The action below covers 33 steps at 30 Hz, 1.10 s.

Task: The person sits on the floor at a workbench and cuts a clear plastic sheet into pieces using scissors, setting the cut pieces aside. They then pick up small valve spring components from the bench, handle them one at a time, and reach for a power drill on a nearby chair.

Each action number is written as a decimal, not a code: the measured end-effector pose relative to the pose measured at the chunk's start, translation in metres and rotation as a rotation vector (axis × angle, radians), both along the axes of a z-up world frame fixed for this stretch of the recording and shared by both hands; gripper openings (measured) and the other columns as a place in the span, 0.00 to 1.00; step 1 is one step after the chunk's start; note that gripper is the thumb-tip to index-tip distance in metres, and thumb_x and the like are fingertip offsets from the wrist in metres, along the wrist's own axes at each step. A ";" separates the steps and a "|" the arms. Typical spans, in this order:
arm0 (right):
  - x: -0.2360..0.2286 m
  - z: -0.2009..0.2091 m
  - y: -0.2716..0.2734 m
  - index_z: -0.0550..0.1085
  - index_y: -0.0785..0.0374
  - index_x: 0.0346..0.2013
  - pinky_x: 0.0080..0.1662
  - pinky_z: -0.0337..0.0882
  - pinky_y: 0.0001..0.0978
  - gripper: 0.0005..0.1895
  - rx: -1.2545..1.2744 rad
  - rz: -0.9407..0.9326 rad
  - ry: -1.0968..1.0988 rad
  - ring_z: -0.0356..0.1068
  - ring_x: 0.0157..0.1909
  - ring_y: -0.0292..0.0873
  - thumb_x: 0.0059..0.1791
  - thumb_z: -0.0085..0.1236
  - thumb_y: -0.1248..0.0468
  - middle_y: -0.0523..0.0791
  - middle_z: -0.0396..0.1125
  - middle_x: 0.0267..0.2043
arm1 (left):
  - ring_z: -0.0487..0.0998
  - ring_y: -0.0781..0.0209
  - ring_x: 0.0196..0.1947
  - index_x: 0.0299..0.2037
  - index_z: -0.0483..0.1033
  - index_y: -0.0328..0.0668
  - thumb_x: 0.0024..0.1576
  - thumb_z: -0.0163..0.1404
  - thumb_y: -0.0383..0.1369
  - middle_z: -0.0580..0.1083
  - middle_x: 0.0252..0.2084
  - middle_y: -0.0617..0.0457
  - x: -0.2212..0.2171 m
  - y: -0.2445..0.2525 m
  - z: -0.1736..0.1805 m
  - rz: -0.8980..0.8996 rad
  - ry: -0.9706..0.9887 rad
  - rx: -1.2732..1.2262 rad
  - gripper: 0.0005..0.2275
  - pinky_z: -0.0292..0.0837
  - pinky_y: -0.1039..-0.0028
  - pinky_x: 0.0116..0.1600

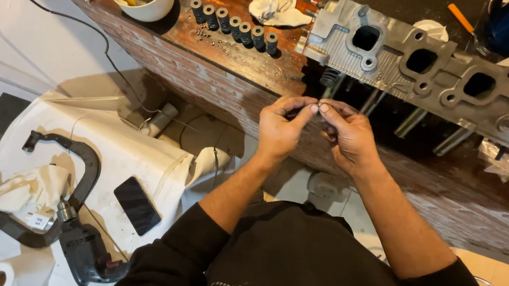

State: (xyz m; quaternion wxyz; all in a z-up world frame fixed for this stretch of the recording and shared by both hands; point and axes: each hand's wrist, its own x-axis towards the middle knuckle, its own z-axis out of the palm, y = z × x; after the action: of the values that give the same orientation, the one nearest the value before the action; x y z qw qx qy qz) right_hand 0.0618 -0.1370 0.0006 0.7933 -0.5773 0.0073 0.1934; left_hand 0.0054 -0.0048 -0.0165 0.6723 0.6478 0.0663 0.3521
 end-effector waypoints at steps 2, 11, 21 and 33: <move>0.000 -0.001 0.001 0.82 0.64 0.43 0.26 0.57 0.17 0.09 -0.023 -0.018 -0.029 0.59 0.22 0.30 0.49 0.71 0.66 0.42 0.68 0.25 | 0.81 0.60 0.34 0.41 0.85 0.32 0.56 0.64 0.26 0.79 0.32 0.45 0.001 -0.007 0.008 -0.070 0.085 -0.260 0.06 0.81 0.70 0.36; -0.002 0.006 -0.002 0.84 0.64 0.41 0.29 0.64 0.18 0.10 -0.099 -0.034 -0.176 0.63 0.24 0.29 0.46 0.74 0.68 0.42 0.71 0.25 | 0.81 0.56 0.27 0.42 0.82 0.25 0.54 0.66 0.28 0.78 0.30 0.42 0.005 -0.005 0.002 -0.269 0.364 -0.856 0.12 0.80 0.74 0.26; 0.003 0.003 0.000 0.83 0.63 0.40 0.26 0.61 0.17 0.10 -0.106 -0.076 -0.155 0.61 0.22 0.27 0.46 0.76 0.66 0.39 0.69 0.23 | 0.75 0.62 0.23 0.38 0.80 0.27 0.53 0.63 0.27 0.75 0.26 0.44 0.014 -0.012 0.011 -0.226 0.328 -0.876 0.09 0.71 0.79 0.23; 0.007 0.014 0.010 0.79 0.62 0.31 0.23 0.58 0.17 0.08 -0.085 -0.128 -0.029 0.60 0.18 0.28 0.52 0.69 0.64 0.40 0.67 0.22 | 0.75 0.63 0.23 0.32 0.78 0.29 0.54 0.61 0.27 0.74 0.26 0.44 0.043 -0.017 0.008 -0.134 0.328 -0.896 0.07 0.71 0.79 0.21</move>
State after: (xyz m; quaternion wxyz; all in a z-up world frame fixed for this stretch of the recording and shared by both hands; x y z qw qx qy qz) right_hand 0.0691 -0.1267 0.0146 0.7790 -0.6114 0.0408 0.1333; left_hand 0.0486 -0.0222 -0.0090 0.8871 0.3441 0.2749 0.1379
